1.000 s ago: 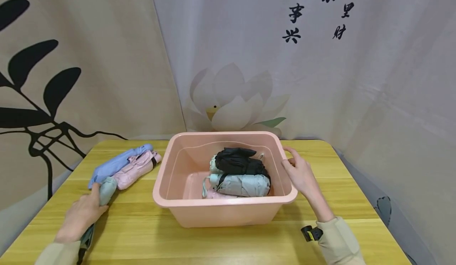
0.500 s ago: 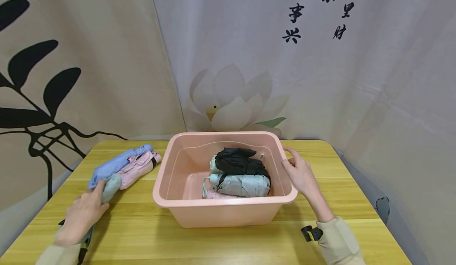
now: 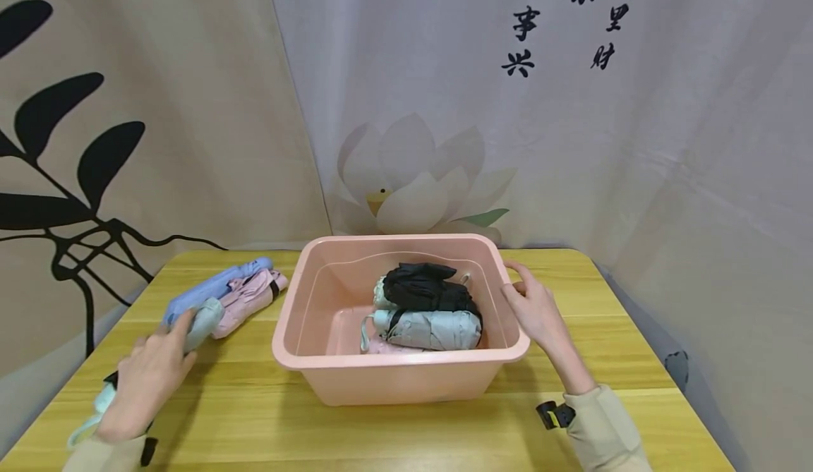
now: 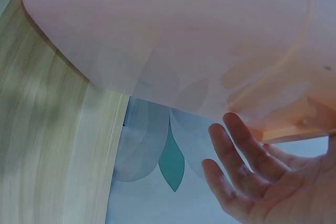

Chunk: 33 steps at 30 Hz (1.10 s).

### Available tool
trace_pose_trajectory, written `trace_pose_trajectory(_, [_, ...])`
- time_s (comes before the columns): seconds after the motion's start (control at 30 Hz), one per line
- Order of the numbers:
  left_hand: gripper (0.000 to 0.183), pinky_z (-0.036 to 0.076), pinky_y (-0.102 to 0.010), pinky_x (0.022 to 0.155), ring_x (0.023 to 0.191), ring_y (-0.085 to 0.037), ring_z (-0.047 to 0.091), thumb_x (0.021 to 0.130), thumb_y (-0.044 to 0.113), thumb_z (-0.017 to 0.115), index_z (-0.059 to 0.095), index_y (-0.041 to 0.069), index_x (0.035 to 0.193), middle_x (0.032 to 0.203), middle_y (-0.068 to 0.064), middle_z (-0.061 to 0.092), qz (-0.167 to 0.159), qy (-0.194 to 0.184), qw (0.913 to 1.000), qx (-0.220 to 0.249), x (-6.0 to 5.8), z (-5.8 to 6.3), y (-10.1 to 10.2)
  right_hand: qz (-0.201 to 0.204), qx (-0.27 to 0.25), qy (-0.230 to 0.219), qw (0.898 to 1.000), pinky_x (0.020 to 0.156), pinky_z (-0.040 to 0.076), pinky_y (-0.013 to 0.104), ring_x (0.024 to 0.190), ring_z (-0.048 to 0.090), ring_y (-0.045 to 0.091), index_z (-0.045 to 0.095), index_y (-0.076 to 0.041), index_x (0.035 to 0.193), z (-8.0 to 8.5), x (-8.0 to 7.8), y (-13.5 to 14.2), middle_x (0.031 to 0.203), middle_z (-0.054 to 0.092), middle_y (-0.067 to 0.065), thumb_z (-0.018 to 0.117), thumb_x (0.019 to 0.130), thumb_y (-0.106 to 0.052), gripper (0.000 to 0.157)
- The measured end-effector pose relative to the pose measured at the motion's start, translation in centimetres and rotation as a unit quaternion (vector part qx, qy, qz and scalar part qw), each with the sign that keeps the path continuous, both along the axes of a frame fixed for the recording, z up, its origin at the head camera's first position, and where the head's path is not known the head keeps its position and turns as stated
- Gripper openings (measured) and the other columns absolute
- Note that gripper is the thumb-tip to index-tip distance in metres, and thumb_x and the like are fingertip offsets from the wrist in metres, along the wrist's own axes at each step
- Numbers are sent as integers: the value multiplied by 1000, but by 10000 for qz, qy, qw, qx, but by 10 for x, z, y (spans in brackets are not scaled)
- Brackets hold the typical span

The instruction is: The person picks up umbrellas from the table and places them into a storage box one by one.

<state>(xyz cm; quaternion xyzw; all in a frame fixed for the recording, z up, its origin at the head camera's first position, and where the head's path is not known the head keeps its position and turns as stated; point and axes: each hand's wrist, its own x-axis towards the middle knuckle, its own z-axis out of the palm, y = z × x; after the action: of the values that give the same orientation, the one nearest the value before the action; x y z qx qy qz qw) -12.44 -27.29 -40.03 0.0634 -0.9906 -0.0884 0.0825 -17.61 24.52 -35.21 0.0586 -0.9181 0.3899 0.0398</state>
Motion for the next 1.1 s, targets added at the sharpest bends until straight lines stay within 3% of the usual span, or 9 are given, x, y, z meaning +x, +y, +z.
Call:
trace_pose_trajectory(0.23, [67,34,-73,65,101,-60,42,77,10,68,36,14,135,117,-34,47,-297,919,9950,-257,2,5,14,8,-5,-46,10000,78,51,44,99,62,36,29,-7,142,0,0,0,117,58,29,37,97,-31,51])
trace_pose_trajectory(0.47, [73,36,-70,67,99,-52,47,71,11,75,40,16,135,115,-29,51,-587,1864,9786,-649,-1,8,19,8,-13,-4,10000,77,52,45,99,62,37,29,-7,142,0,0,-1,117,58,30,37,97,-31,51])
trace_pose_trajectory(0.67, [73,36,-69,77,103,-48,48,69,10,76,43,18,133,118,-27,52,-762,2388,9650,-776,-3,12,24,-4,-6,-1,10000,76,52,43,97,62,36,29,-7,142,0,0,0,115,59,29,37,97,-31,51])
trace_pose_trajectory(1.1, [74,41,-62,78,101,-45,52,65,14,79,47,17,131,118,-25,54,-1353,3249,9266,-1321,-10,31,37,-9,20,-31,10000,78,51,44,99,62,36,29,-7,141,0,0,-1,116,59,29,37,97,-31,51])
